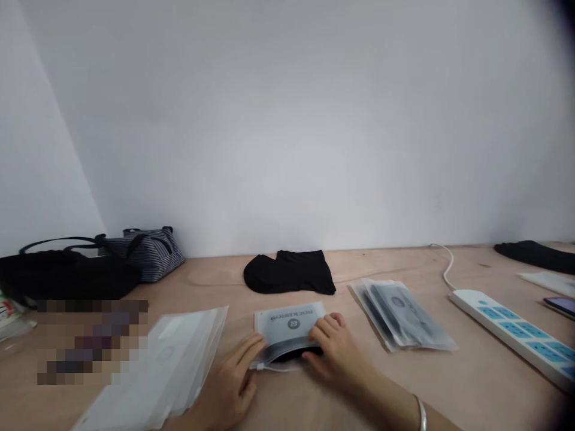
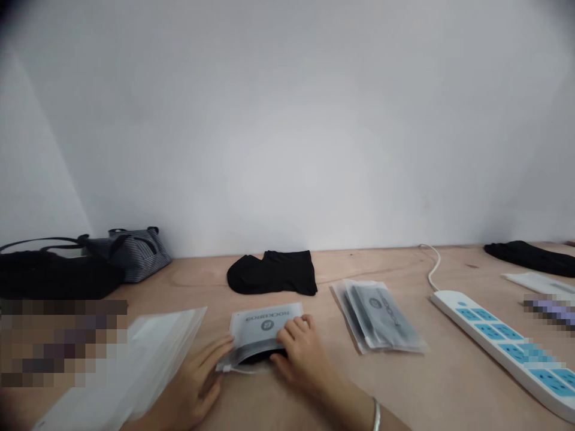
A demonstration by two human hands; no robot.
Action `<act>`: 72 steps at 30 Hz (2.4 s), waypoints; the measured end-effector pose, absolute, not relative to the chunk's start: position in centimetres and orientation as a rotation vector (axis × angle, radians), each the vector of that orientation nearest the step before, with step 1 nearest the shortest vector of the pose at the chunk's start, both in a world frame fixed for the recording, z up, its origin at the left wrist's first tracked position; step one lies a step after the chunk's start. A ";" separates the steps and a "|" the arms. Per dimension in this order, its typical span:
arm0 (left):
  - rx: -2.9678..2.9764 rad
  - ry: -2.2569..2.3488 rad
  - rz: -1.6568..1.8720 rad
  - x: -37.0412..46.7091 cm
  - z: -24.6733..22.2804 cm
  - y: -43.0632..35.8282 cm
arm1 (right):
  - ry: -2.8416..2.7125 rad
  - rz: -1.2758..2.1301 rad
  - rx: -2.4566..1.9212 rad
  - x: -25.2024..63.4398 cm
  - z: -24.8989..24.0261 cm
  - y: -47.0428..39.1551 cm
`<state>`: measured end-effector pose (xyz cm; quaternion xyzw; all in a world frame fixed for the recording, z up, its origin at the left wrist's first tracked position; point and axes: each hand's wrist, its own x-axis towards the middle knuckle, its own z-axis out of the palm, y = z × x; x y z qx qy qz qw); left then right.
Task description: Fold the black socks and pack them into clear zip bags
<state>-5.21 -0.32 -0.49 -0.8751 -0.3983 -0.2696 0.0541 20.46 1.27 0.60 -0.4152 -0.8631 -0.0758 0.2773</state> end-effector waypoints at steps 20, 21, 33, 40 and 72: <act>-2.508 -1.171 -0.933 -5.5 -2.7 -0.1 | -2.527 -0.547 -0.856 18.1 -1.2 1.1; -2.518 -1.174 -0.932 -5.4 -2.6 0.0 | -2.500 -0.543 -0.894 19.5 -1.5 1.0; -2.647 -1.353 -0.871 -4.4 0.7 -1.4 | -2.460 -0.246 -1.161 25.9 0.6 -0.8; -2.731 -1.315 -0.573 0.2 1.7 1.3 | -2.548 0.079 -1.037 21.7 2.8 2.1; -2.202 -2.256 -1.691 -1.9 -3.0 5.8 | -2.489 -0.585 -1.226 19.0 -0.7 3.0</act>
